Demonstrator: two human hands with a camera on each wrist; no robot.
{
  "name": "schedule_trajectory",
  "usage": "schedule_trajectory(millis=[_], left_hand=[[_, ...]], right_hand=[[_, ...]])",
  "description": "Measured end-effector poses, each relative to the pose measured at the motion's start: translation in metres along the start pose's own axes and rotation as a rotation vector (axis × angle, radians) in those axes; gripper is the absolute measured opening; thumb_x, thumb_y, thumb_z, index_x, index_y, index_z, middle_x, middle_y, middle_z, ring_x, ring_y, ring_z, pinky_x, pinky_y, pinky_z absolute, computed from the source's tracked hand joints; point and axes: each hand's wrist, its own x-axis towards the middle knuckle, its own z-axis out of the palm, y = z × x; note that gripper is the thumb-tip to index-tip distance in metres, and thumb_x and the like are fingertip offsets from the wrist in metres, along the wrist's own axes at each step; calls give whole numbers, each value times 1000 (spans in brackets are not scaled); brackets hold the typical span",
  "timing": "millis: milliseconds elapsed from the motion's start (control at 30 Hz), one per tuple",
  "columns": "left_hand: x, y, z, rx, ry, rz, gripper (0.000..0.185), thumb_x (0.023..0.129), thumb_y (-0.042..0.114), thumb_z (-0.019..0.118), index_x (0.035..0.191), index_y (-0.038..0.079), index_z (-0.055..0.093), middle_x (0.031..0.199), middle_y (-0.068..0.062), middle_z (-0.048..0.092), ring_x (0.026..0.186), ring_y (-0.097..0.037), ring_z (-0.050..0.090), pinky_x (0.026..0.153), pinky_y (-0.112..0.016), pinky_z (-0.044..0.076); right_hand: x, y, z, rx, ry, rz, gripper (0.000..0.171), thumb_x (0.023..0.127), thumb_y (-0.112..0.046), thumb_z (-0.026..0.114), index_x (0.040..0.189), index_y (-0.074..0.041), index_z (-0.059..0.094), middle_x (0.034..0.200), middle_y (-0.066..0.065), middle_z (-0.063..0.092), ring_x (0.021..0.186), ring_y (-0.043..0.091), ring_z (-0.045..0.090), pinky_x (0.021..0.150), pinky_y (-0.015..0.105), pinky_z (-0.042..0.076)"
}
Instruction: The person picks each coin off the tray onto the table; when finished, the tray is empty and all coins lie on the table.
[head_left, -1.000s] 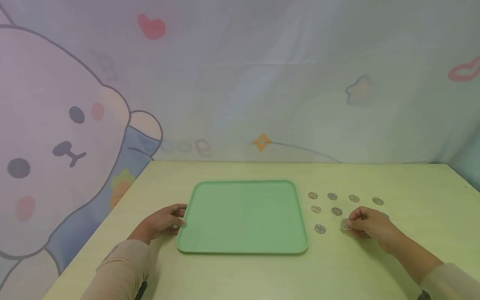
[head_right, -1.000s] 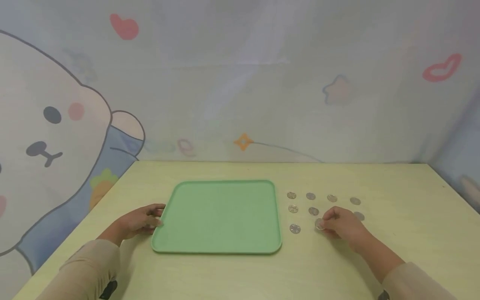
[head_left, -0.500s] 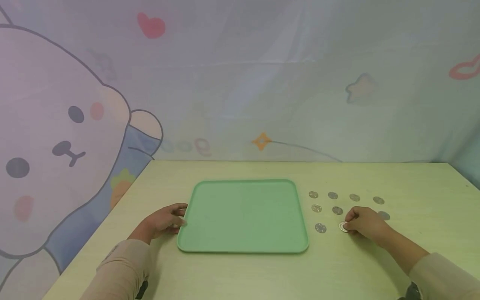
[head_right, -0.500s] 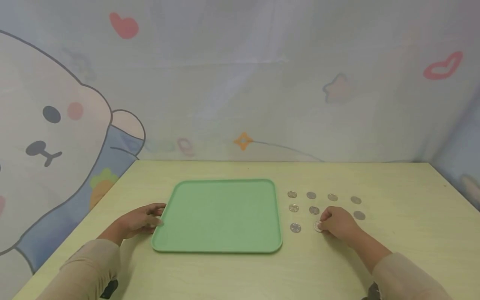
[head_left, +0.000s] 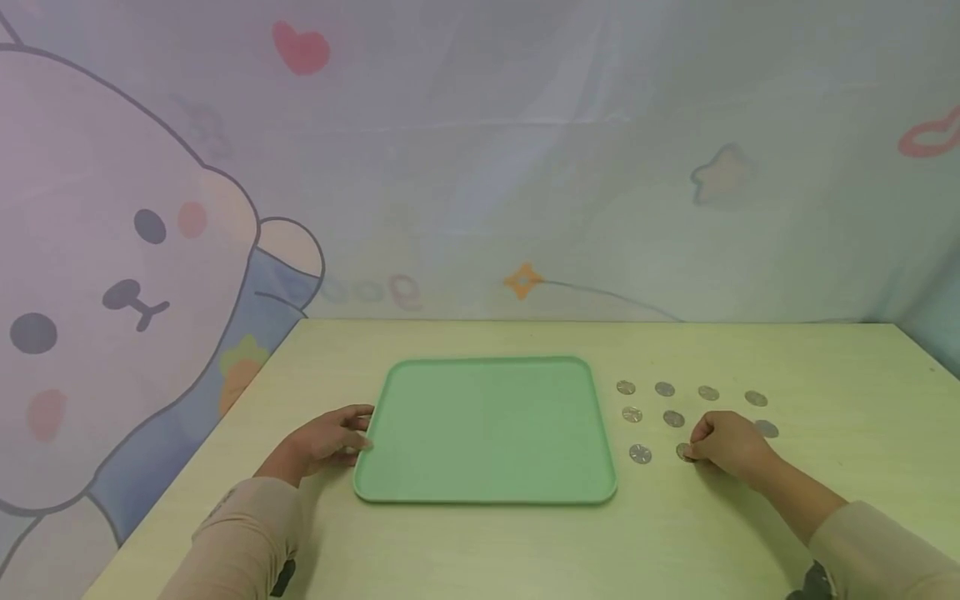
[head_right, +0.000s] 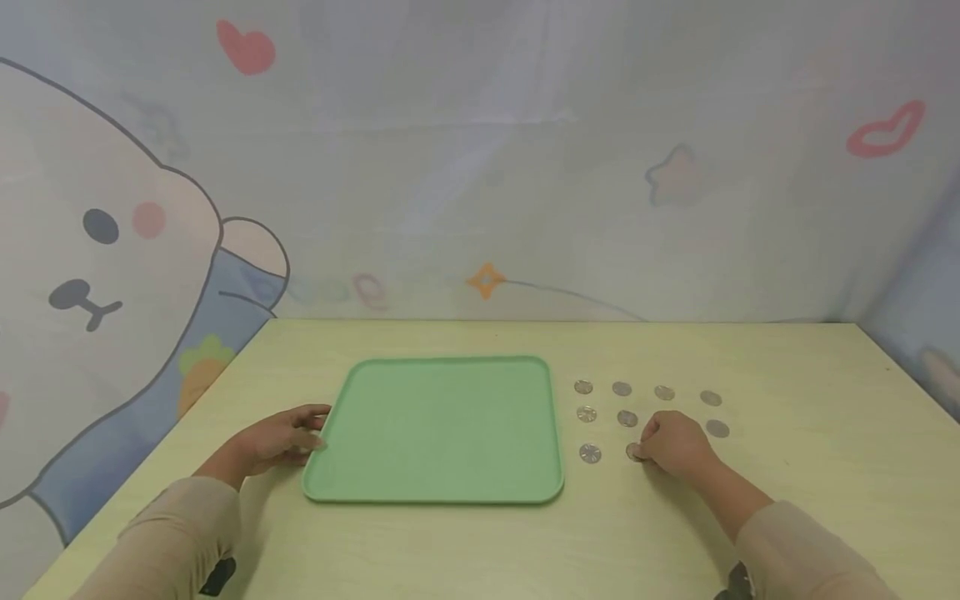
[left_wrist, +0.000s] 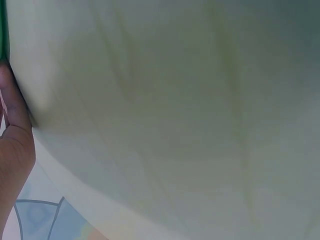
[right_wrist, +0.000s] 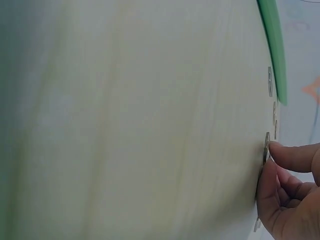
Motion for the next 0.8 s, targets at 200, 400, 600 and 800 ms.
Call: schedule_trajectory(millis=[200,400,600,800], left_hand=[[-1,0,-1,38,14,8,60,79,-1,52,132,-4,24,118,-19,39,91,-18,48,72,-32,44],[1,3,-2,84,25,35,55,80,-2,50,130,-7,26,116,-20,41,95,-22,47,77,-35,43],[-2,11,1,238,61,82,51,82,3,50,127,-9,30,114,-23,43,94,-26,50,75,-36,44],[-11,24,4,678,180,273,52,86,18,51,127,-8,34,120,-30,37,108,-42,38,84,-50,34]], right_hand=[[0,-2,-5,35,-58,38,21,77,-16,62,77,1,49,69,4,49,61,17,45,53,29,37],[-7,-2,-17,68,-77,-52,24,86,-18,50,92,6,51,79,8,52,70,19,48,60,31,41],[-20,9,-34,-290,125,-240,38,89,-27,47,107,7,52,97,21,56,86,36,52,67,45,42],[-30,38,-54,-566,292,-291,46,88,-31,49,115,7,48,110,30,47,97,47,42,76,55,33]])
